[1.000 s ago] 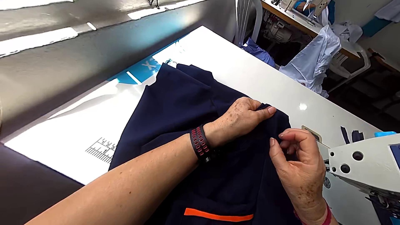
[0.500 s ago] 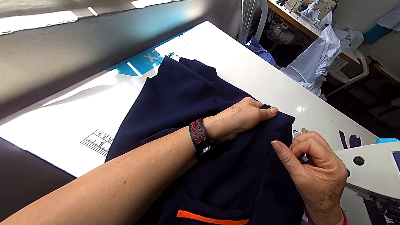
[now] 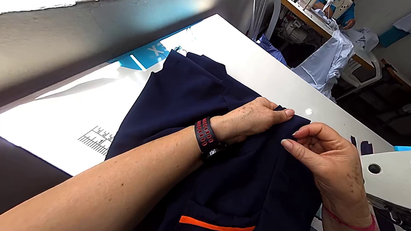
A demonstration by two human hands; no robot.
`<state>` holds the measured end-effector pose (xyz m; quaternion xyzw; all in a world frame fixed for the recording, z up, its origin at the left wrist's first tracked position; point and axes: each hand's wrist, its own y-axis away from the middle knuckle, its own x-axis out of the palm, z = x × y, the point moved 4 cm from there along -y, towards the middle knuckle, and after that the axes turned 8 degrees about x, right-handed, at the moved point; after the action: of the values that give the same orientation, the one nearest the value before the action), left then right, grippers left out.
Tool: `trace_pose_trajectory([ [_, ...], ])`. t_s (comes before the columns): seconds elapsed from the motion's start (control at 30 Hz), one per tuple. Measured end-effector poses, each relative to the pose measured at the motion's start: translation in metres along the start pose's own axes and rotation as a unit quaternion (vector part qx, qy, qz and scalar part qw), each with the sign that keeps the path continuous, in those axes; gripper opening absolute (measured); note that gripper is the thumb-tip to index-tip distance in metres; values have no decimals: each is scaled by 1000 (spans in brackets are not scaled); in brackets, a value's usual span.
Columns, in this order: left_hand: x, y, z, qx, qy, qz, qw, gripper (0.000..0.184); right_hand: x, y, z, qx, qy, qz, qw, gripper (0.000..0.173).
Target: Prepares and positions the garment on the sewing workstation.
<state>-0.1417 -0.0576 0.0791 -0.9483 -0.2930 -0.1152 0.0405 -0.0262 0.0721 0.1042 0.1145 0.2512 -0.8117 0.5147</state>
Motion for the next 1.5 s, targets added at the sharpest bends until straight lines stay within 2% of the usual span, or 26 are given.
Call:
trace_pose_trajectory([
  [0.07, 0, 0, 0, -9, -6, -2, 1000, 39, -2, -4, 0, -29, 3, -73, 997, 13],
  [0.13, -1, -1, 0, -10, -14, -1, 1000, 40, -5, -6, 4, -40, -15, -100, 994, 13],
  [0.23, -2, -1, 0, -7, -29, 3, 1000, 41, 0, -2, 4, -15, 1, -16, 1000, 18],
  [0.3, -2, -1, 0, -9, -40, 4, 999, 42, 5, -2, 1, -17, 29, -18, 999, 19],
  [0.43, -1, -1, 1, -9, -53, 9, 999, 44, -4, -6, 9, -95, 25, -123, 988, 11],
  [0.5, -2, -1, 0, -10, -56, 5, 998, 45, -6, 2, 16, -150, 41, -113, 981, 10],
  [0.63, -3, -2, 2, -34, -43, 4, 998, 45, 10, 27, 8, -246, 194, -86, 946, 19],
  [0.67, -3, -2, 3, -31, -30, 21, 999, 42, 13, 30, 1, -263, 220, -94, 935, 19],
  [0.73, -5, -2, 4, -25, -3, 77, 997, 22, 16, 33, -10, -284, 242, -109, 921, 16],
  [0.8, -6, -2, 5, -33, -16, 90, 995, 6, 17, 33, -15, -291, 245, -116, 917, 15],
  [0.83, -5, -2, 5, -43, -20, 77, 996, 6, 18, 33, -16, -294, 242, -119, 917, 16],
  [0.97, -3, -3, 12, -84, 5, -5, 996, 10, 23, 36, -17, -289, 251, -118, 916, 18],
  [1.07, -3, -4, 15, -75, 20, -49, 996, 15, 25, 37, -22, -281, 260, -112, 917, 21],
  [1.13, -3, -4, 16, -70, 14, -69, 995, 22, 26, 36, -25, -279, 262, -114, 917, 29],
  [1.23, -3, -5, 16, -73, -5, -74, 995, 24, 28, 34, -27, -262, 271, -109, 920, 28],
  [1.3, -4, -6, 16, -72, -23, -74, 994, 24, 31, 34, -27, -264, 275, -108, 918, 33],
  [1.4, -3, -6, 20, -60, -51, -71, 994, 25, 33, 36, -26, -270, 272, -105, 918, 18],
  [1.5, 0, -3, 19, -63, -65, -71, 993, 27, 33, 37, -27, -251, 258, -109, 927, 20],
])
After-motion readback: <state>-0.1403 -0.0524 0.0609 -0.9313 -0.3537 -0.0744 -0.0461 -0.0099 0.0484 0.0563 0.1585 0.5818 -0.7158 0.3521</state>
